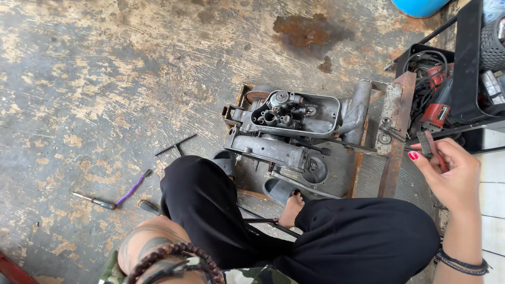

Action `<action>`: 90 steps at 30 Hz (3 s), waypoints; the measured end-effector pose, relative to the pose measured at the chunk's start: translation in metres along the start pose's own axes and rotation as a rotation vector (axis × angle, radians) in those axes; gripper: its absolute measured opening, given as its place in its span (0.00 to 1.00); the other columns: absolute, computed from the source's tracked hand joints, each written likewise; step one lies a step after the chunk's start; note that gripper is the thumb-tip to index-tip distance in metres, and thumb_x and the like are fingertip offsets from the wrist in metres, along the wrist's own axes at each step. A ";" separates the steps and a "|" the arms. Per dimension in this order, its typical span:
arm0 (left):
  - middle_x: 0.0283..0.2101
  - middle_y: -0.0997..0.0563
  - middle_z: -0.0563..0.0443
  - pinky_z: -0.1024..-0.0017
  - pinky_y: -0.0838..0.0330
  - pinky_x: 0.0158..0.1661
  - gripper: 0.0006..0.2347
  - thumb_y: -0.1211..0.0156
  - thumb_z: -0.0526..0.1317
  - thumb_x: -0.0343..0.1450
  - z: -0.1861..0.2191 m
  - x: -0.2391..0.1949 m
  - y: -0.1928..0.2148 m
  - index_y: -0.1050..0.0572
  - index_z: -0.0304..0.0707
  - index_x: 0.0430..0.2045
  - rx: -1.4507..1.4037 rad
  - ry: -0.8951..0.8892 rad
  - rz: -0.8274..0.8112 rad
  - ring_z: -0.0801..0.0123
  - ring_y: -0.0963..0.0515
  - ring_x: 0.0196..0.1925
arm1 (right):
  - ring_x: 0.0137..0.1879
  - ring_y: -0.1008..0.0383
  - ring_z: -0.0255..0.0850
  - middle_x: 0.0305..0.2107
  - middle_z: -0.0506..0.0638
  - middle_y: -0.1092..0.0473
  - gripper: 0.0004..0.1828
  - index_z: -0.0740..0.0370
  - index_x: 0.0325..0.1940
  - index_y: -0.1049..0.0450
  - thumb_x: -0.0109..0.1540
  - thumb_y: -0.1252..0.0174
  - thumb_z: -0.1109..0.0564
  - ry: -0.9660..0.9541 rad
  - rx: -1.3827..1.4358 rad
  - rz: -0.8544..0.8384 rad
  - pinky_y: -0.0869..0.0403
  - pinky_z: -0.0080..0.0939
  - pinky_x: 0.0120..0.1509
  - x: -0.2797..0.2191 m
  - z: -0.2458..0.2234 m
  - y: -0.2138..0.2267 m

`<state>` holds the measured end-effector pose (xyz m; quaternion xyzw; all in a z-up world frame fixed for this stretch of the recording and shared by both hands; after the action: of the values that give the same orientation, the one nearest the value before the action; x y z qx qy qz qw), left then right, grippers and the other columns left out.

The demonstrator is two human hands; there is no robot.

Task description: Repairing and cleaning a motorcycle engine component using various tools

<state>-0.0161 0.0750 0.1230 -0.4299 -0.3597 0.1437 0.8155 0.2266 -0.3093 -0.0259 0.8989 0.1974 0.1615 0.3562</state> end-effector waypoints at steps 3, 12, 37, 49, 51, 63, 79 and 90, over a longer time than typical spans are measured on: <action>0.22 0.36 0.60 0.79 0.40 0.24 0.07 0.51 0.38 0.77 -0.008 0.005 0.004 0.33 0.45 0.26 0.090 0.021 -0.046 0.78 0.36 0.18 | 0.32 0.49 0.32 0.47 0.56 0.25 0.08 0.74 0.44 0.29 0.69 0.37 0.65 -0.028 -0.050 -0.022 0.39 0.31 0.37 -0.001 0.005 0.004; 0.23 0.28 0.57 0.83 0.31 0.23 0.09 0.49 0.40 0.78 -0.038 0.038 0.036 0.28 0.42 0.27 0.377 0.069 -0.212 0.78 0.28 0.19 | 0.41 0.20 0.47 0.43 0.59 0.22 0.16 0.71 0.63 0.39 0.71 0.53 0.64 0.055 -0.234 -0.202 0.25 0.44 0.43 0.051 -0.091 -0.034; 0.42 0.17 0.52 0.70 0.30 0.51 0.08 0.39 0.40 0.73 -0.177 0.039 0.217 0.19 0.39 0.41 1.212 0.491 -0.058 0.63 0.18 0.47 | 0.33 0.32 0.34 0.20 0.35 0.31 0.16 0.46 0.25 0.22 0.56 0.32 0.36 0.754 -0.157 -0.854 0.49 0.54 0.70 0.215 -0.144 -0.220; 0.43 0.18 0.52 0.70 0.29 0.49 0.06 0.38 0.39 0.73 -0.175 0.043 0.213 0.18 0.41 0.40 1.223 0.457 -0.104 0.64 0.20 0.45 | 0.42 0.33 0.42 0.32 0.42 0.27 0.19 0.52 0.42 0.22 0.61 0.37 0.36 0.529 -0.597 -0.518 0.45 0.48 0.63 0.231 -0.100 -0.187; 0.43 0.18 0.51 0.69 0.29 0.51 0.07 0.39 0.40 0.74 -0.176 0.045 0.213 0.18 0.40 0.40 1.224 0.455 -0.150 0.63 0.19 0.46 | 0.46 0.20 0.47 0.42 0.58 0.24 0.21 0.71 0.61 0.33 0.66 0.44 0.58 0.366 -0.619 -0.582 0.18 0.47 0.46 0.208 -0.105 -0.176; 0.45 0.18 0.50 0.67 0.30 0.51 0.12 0.35 0.44 0.71 -0.176 0.040 0.215 0.19 0.40 0.44 1.204 0.444 -0.192 0.62 0.20 0.47 | 0.40 0.24 0.33 0.29 0.34 0.34 0.03 0.36 0.46 0.34 0.70 0.55 0.47 0.520 -0.992 -0.746 0.25 0.41 0.26 0.138 -0.117 -0.150; 0.44 0.17 0.58 0.65 0.32 0.58 0.11 0.37 0.48 0.72 -0.167 0.035 0.219 0.19 0.47 0.43 1.426 0.481 -0.230 0.67 0.19 0.47 | 0.22 0.37 0.42 0.20 0.44 0.42 0.22 0.48 0.63 0.28 0.66 0.57 0.58 0.627 -0.562 -0.810 0.33 0.42 0.31 0.149 -0.122 -0.146; 0.35 0.15 0.58 0.71 0.23 0.54 0.03 0.35 0.36 0.70 -0.154 0.039 0.227 0.17 0.45 0.33 1.434 0.445 0.041 0.78 0.15 0.38 | 0.26 0.33 0.35 0.31 0.43 0.31 0.26 0.49 0.65 0.26 0.64 0.52 0.64 0.287 -0.457 -0.622 0.33 0.35 0.33 0.172 -0.131 -0.156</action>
<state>0.1373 0.1380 -0.0989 0.1814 0.0035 0.2677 0.9463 0.2823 -0.0487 -0.0190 0.6625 0.4663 0.2096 0.5474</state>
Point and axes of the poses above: each hand's wrist, its own x-axis towards the middle knuckle, its own y-axis out of the back of the hand, z = x × y, the point moved 7 cm from there along x, towards the middle knuckle
